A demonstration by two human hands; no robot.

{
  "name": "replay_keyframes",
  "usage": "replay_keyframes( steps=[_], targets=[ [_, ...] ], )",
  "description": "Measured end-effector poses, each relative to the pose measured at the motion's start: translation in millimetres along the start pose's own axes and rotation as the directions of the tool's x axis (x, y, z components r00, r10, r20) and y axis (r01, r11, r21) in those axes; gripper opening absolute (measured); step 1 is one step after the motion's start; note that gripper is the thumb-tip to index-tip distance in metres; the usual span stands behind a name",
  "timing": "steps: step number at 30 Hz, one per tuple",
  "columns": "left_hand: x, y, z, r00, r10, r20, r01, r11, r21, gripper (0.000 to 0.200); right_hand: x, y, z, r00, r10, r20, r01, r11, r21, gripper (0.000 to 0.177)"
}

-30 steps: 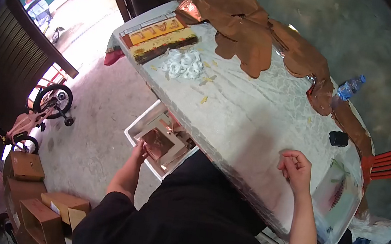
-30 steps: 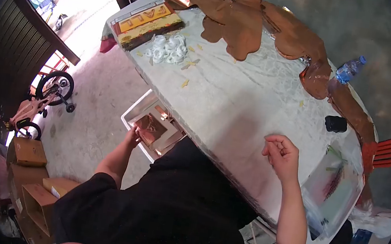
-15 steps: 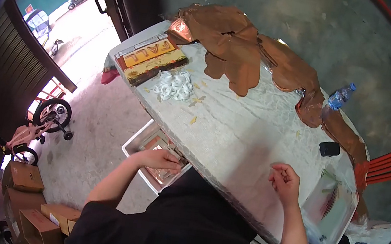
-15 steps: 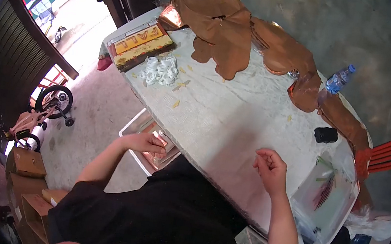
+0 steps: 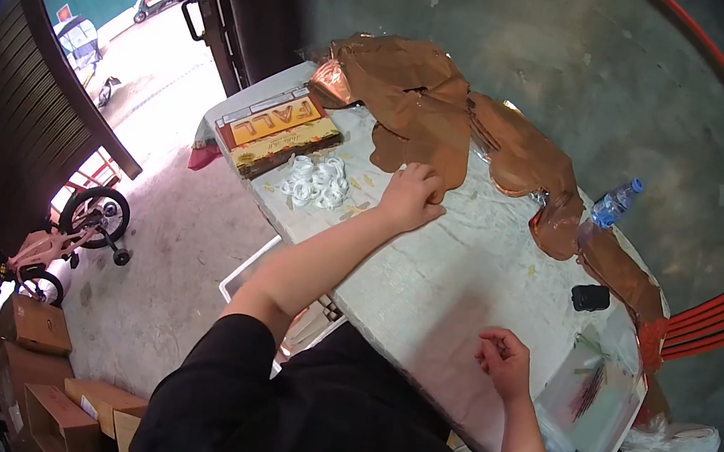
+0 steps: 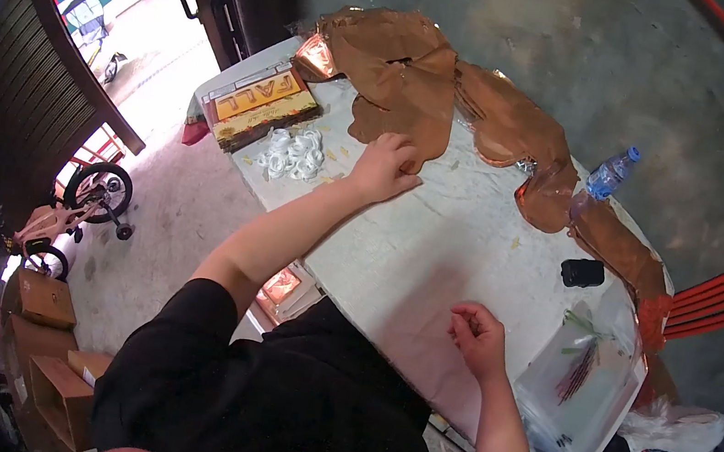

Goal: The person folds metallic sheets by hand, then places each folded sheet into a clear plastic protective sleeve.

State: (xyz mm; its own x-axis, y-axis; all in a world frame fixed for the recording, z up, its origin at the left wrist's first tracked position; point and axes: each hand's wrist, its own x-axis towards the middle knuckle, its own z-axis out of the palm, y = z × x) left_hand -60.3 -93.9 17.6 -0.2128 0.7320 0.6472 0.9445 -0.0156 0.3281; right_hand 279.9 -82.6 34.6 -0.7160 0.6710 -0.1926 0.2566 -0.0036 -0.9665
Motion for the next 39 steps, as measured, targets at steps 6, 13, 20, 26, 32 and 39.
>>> replay_keyframes(
  steps=[6, 13, 20, 26, 32, 39],
  targets=[
    [6.5, -25.7, 17.6, 0.995, -0.099, 0.01, 0.098, 0.992, 0.074, 0.027, 1.0, 0.1, 0.8, 1.0, -0.023, 0.012, 0.023, 1.0, -0.005, 0.01],
    [7.7, -29.5, 21.6, 0.99, -0.141, -0.021, 0.142, 0.984, 0.108, 0.02, 2.5, 5.9, -1.1, 0.999, -0.044, 0.02, 0.045, 0.998, -0.038, 0.01],
    [6.2, -34.4, 25.0, 0.987, -0.16, -0.025, 0.162, 0.981, 0.105, 0.024, 2.8, 0.7, -0.6, 0.999, -0.013, 0.032, 0.016, 0.998, -0.067, 0.008],
    [6.7, -31.2, 22.0, 0.989, -0.147, -0.033, 0.149, 0.983, 0.11, 0.024, 4.0, 1.0, -1.5, 0.999, -0.034, 0.028, 0.036, 0.997, -0.072, 0.007],
    [7.4, -29.1, 17.6, 0.981, -0.191, 0.038, 0.187, 0.978, 0.096, 0.027, 3.2, -1.1, -0.6, 0.999, -0.029, 0.025, 0.031, 0.996, -0.081, 0.007],
    [10.8, -23.4, 11.7, 0.963, -0.251, 0.102, 0.239, 0.964, 0.113, 0.03, 4.0, 2.1, -1.8, 0.999, -0.031, 0.035, 0.034, 0.997, -0.067, 0.008]
  ],
)
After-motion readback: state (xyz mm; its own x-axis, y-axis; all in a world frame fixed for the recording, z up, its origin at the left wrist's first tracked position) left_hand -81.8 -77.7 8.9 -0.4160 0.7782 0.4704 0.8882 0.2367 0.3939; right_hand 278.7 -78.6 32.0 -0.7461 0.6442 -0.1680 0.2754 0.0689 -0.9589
